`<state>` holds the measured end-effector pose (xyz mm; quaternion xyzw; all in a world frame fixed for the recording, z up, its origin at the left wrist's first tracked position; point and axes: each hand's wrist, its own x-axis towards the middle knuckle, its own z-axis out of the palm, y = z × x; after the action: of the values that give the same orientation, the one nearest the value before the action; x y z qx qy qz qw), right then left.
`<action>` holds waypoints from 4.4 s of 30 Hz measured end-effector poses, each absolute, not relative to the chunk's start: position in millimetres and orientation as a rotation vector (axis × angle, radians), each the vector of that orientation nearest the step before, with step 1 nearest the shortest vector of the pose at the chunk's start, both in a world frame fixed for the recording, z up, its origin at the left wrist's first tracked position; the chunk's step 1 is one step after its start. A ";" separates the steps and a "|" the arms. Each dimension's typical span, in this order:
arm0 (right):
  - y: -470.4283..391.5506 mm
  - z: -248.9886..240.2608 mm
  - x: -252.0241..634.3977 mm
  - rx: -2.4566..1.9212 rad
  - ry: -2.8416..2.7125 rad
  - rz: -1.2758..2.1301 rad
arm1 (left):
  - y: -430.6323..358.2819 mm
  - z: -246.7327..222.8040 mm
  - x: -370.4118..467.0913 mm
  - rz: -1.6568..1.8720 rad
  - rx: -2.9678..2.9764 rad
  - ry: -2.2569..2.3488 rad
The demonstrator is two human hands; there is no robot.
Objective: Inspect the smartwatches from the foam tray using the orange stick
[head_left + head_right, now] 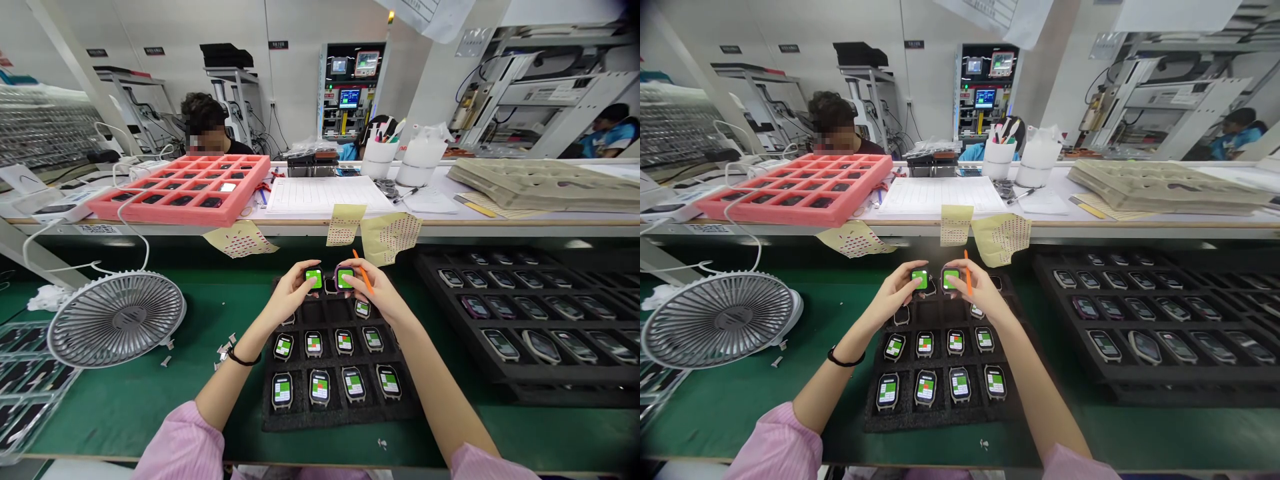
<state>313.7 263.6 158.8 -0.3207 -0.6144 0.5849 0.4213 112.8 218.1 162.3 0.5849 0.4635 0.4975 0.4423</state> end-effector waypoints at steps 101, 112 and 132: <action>220.2 174.9 305.4 -0.635 -1.511 1.055 | 201.5 169.6 114.8 1.497 2.341 1.015; 203.9 168.2 314.4 -0.506 -1.420 0.677 | 194.5 172.7 117.5 1.382 2.190 1.144; 203.2 173.9 310.6 -0.377 -1.381 0.656 | 191.4 173.8 124.7 1.376 2.146 1.145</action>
<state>310.6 203.2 173.9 -0.1697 -0.6212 0.2950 0.7059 124.7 191.4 173.8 0.7563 0.4037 0.4851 0.1724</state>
